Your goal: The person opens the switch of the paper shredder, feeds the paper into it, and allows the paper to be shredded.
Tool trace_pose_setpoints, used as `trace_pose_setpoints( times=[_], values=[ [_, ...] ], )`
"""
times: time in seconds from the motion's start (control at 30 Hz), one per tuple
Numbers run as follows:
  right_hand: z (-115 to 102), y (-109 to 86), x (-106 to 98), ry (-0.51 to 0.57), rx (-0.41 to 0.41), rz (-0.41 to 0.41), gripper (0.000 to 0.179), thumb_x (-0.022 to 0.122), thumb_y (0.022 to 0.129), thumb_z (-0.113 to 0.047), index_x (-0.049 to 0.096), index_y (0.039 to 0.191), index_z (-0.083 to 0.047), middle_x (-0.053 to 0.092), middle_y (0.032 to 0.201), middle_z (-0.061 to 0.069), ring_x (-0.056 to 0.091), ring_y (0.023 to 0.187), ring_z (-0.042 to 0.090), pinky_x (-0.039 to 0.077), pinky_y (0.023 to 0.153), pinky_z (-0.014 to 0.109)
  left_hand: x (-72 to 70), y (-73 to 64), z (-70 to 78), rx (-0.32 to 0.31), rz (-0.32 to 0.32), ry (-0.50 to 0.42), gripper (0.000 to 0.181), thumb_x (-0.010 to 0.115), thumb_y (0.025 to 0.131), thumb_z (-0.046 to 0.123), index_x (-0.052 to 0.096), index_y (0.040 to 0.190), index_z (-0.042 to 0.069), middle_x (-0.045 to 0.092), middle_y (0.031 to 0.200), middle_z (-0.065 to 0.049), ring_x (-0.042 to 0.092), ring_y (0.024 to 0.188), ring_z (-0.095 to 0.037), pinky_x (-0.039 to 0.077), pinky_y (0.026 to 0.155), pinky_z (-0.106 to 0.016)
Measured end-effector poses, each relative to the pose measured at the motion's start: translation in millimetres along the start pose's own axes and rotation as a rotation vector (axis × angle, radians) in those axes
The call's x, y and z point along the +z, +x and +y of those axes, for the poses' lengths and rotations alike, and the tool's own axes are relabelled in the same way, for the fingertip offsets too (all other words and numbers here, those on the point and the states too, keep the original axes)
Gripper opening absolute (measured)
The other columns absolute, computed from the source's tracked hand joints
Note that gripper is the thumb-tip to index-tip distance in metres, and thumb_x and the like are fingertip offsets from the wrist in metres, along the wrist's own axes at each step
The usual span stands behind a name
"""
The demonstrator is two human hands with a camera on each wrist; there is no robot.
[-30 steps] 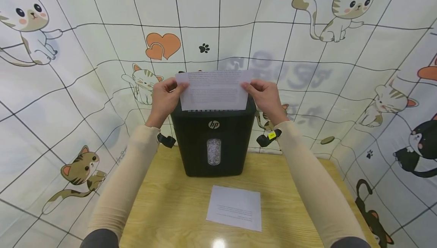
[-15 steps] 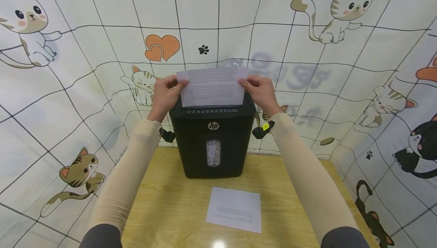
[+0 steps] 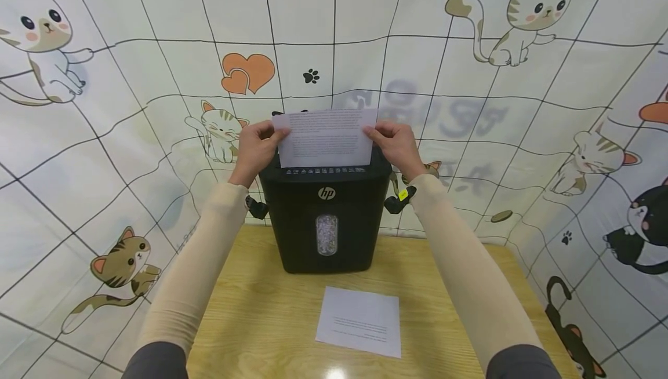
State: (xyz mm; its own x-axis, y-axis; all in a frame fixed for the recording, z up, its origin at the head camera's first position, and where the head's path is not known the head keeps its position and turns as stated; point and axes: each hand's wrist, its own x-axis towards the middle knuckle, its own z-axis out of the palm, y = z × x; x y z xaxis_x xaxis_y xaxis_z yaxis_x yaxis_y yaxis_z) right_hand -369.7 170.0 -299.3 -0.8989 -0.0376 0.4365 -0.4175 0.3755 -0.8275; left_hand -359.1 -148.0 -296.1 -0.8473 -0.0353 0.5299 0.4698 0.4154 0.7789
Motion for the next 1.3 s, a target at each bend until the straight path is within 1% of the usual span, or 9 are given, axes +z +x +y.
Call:
trace_pose_setpoints(
  times=[0.1,0.23,0.4,0.5,0.6,0.73,1.0,1.2,1.3],
  values=[
    [2,-0.6,1,-0.015,-0.003,-0.007,0.035,0.070,0.095,-0.045,0.079,0.104,-0.012,0.076,0.104,0.007,0.064,0.094,0.022,0.049,0.083,0.030,-0.3,-0.8,-2.3,-0.019,-0.005,-0.001,0.030,0.073,0.097,0.031,0.077,0.115,0.008,0.076,0.108,-0.014,0.068,0.092,-0.016,0.049,0.078,-0.024],
    [4,-2.1,1,-0.022,0.008,-0.024,0.035,0.069,0.095,-0.046,0.079,0.104,-0.013,0.077,0.105,0.007,0.065,0.094,0.020,0.050,0.085,0.031,-0.2,-1.7,-6.0,-0.019,-0.003,-0.001,0.029,0.073,0.097,0.031,0.078,0.113,0.007,0.077,0.107,-0.014,0.067,0.089,-0.013,0.049,0.077,-0.024],
    [6,-4.4,3,-0.016,0.058,-0.046,0.035,0.070,0.094,-0.048,0.079,0.104,-0.015,0.077,0.108,0.005,0.068,0.099,0.018,0.053,0.092,0.036,0.1,-3.7,-10.2,-0.025,-0.007,0.019,0.030,0.073,0.096,0.031,0.078,0.112,0.006,0.076,0.103,-0.014,0.066,0.085,-0.014,0.048,0.073,-0.023],
    [7,-5.6,3,-0.011,0.084,-0.055,0.036,0.070,0.094,-0.049,0.079,0.108,-0.017,0.077,0.113,0.005,0.071,0.105,0.019,0.055,0.098,0.039,0.1,-5.4,-11.4,-0.038,-0.023,0.017,0.031,0.073,0.097,0.032,0.077,0.113,0.006,0.076,0.105,-0.014,0.067,0.087,-0.015,0.050,0.073,-0.023],
    [8,-6.3,4,-0.013,0.103,-0.060,0.038,0.070,0.093,-0.049,0.078,0.112,-0.017,0.076,0.116,0.006,0.071,0.108,0.020,0.054,0.100,0.041,0.0,-6.4,-11.9,-0.054,-0.035,0.011,0.032,0.072,0.097,0.033,0.077,0.114,0.006,0.076,0.106,-0.014,0.068,0.089,-0.016,0.051,0.074,-0.023],
    [9,-6.7,5,-0.015,0.118,-0.064,0.040,0.070,0.094,-0.049,0.078,0.115,-0.016,0.075,0.118,0.006,0.071,0.109,0.020,0.054,0.102,0.041,0.1,-7.5,-12.1,-0.071,-0.043,0.019,0.032,0.072,0.097,0.033,0.077,0.114,0.006,0.075,0.105,-0.014,0.066,0.088,-0.016,0.050,0.073,-0.023],
    [11,-10.2,5,-0.061,0.147,-0.087,0.040,0.070,0.093,-0.051,0.078,0.111,-0.017,0.076,0.114,0.006,0.068,0.107,0.022,0.051,0.100,0.044,0.7,-9.8,-16.1,-0.096,-0.049,0.060,0.032,0.072,0.097,0.034,0.076,0.112,0.005,0.074,0.102,-0.013,0.060,0.085,-0.018,0.047,0.072,-0.026],
    [11,-11.6,5,-0.085,0.133,-0.105,0.040,0.069,0.094,-0.051,0.078,0.113,-0.017,0.076,0.114,0.006,0.068,0.107,0.022,0.050,0.101,0.045,0.5,-12.3,-18.0,-0.083,-0.059,0.055,0.030,0.073,0.097,0.032,0.077,0.111,0.006,0.075,0.102,-0.014,0.062,0.085,-0.018,0.047,0.072,-0.026],
    [11,-11.8,5,-0.094,0.125,-0.106,0.040,0.069,0.094,-0.051,0.078,0.113,-0.017,0.076,0.115,0.007,0.069,0.108,0.022,0.051,0.101,0.045,0.6,-12.9,-19.4,-0.087,-0.067,0.046,0.031,0.073,0.097,0.032,0.077,0.113,0.006,0.076,0.105,-0.014,0.064,0.086,-0.017,0.048,0.073,-0.024]
  ],
)
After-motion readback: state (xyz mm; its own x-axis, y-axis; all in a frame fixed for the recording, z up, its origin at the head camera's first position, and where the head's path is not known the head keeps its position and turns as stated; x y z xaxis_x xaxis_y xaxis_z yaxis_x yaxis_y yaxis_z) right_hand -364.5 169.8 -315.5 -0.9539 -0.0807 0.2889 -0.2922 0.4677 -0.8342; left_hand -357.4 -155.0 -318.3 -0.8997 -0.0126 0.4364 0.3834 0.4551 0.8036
